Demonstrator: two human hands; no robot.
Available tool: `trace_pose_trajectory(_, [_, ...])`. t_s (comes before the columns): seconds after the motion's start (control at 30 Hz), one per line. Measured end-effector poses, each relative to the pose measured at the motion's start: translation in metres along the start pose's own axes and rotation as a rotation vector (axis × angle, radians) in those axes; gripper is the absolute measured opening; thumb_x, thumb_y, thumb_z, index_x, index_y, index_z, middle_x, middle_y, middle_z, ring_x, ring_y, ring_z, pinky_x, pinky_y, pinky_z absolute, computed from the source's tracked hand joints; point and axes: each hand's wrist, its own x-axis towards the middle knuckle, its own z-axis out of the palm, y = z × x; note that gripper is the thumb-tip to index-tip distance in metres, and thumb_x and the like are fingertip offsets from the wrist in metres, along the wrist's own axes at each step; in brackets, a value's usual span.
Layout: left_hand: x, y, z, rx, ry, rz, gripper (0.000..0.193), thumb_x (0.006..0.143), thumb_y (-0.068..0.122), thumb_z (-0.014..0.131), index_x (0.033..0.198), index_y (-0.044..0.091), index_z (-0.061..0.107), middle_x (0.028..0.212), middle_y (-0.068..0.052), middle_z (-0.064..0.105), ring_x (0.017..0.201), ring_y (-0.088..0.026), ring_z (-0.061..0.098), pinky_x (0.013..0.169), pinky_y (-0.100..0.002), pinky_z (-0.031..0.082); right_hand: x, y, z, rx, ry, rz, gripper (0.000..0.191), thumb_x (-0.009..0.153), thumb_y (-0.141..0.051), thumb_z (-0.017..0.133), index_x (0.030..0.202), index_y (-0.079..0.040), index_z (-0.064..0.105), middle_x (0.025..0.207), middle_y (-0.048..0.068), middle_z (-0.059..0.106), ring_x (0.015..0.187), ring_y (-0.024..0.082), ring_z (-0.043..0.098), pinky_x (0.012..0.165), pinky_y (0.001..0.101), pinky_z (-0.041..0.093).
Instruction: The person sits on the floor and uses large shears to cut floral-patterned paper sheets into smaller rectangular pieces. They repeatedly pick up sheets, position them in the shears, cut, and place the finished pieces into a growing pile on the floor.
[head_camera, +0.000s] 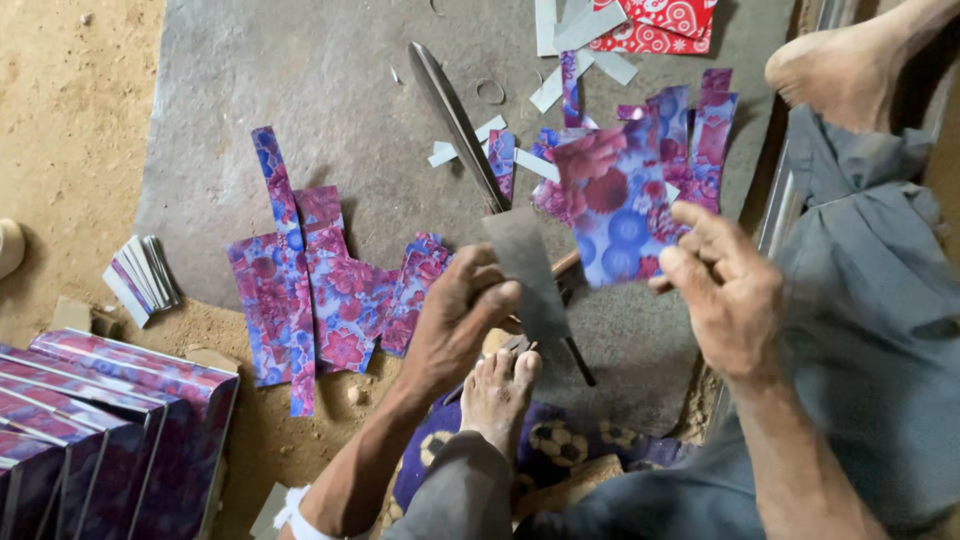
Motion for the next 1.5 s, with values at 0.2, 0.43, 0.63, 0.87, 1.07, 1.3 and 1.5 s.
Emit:
trace_pose_trajectory(0.2, [0.013, 0.007, 0.039, -0.083, -0.06, -0.046, 0.05, 0.104, 0.019, 0.058, 0.147, 0.001, 0.04, 0.115, -0.013, 0.068, 0.095, -0.015, 0.069, 0.072, -0.031, 0.062, -0.05, -0.011, 0.014, 0.123, -0.022, 0.06, 0.049, 0.099, -0.016, 0.067, 0.142, 0.006, 0.057, 0.104, 0.012, 0.068, 0.088, 0.018, 0.072, 0.077, 0.0307, 0.063])
trace_pose_trajectory(0.43, [0.004, -0.011, 0.036, 0.09, 0.045, 0.02, 0.078, 0.101, 0.012, 0.06, 0.165, 0.006, 0.016, 0.092, -0.01, 0.066, 0.075, -0.013, 0.064, 0.062, -0.029, 0.059, -0.06, -0.002, 0.033, -0.478, -0.12, -0.301, 0.086, 0.081, -0.021, 0.084, 0.15, 0.006, 0.04, 0.122, 0.027, 0.068, 0.096, 0.028, 0.073, 0.08, 0.0355, 0.06])
trace_pose_trajectory(0.63, [0.003, -0.024, 0.028, 0.188, 0.094, 0.041, 0.079, 0.1, 0.008, 0.06, 0.167, 0.011, 0.018, 0.093, -0.009, 0.066, 0.074, -0.012, 0.063, 0.062, -0.029, 0.059, -0.056, 0.013, 0.051, -0.62, -0.056, -0.325, 0.087, 0.08, -0.025, 0.089, 0.148, 0.003, 0.043, 0.108, 0.019, 0.072, 0.082, 0.025, 0.074, 0.07, 0.0348, 0.061])
trace_pose_trajectory(0.87, [0.023, 0.022, -0.004, 0.366, 0.178, 0.152, 0.074, 0.101, 0.001, 0.051, 0.165, 0.014, 0.015, 0.096, -0.012, 0.072, 0.074, -0.018, 0.072, 0.068, -0.034, 0.064, -0.072, 0.058, 0.064, -0.337, -0.012, -0.24, 0.095, 0.084, -0.035, 0.079, 0.156, 0.005, 0.031, 0.112, 0.015, 0.068, 0.091, 0.024, 0.07, 0.076, 0.0327, 0.06])
trace_pose_trajectory(1.07, [0.141, 0.134, -0.126, 0.502, 0.407, 0.54, 0.038, 0.1, 0.017, 0.055, 0.133, -0.001, 0.044, 0.088, -0.014, 0.076, 0.074, -0.021, 0.079, 0.061, -0.036, 0.065, -0.105, 0.157, 0.107, -0.654, -0.24, 0.166, 0.056, 0.085, -0.033, 0.074, 0.132, -0.008, 0.058, 0.117, 0.02, 0.067, 0.108, 0.042, 0.066, 0.089, 0.0483, 0.054])
trace_pose_trajectory(1.3, [0.182, 0.125, -0.143, 0.413, 0.33, 0.645, 0.022, 0.099, 0.016, 0.057, 0.098, -0.006, 0.057, 0.089, -0.013, 0.074, 0.086, -0.023, 0.083, 0.063, -0.036, 0.067, -0.118, 0.172, 0.096, -0.431, -0.282, 0.194, 0.049, 0.092, -0.021, 0.061, 0.139, -0.01, 0.054, 0.134, 0.02, 0.062, 0.128, 0.039, 0.056, 0.106, 0.0451, 0.045])
trace_pose_trajectory(1.5, [0.134, 0.048, -0.11, 0.453, 0.358, 0.48, 0.08, 0.102, 0.006, 0.062, 0.167, 0.015, 0.015, 0.087, -0.007, 0.077, 0.072, -0.015, 0.076, 0.063, -0.032, 0.066, -0.123, 0.131, 0.089, -0.352, -0.256, 0.196, 0.06, 0.089, -0.016, 0.059, 0.148, -0.011, 0.049, 0.143, 0.022, 0.056, 0.138, 0.041, 0.048, 0.115, 0.046, 0.036])
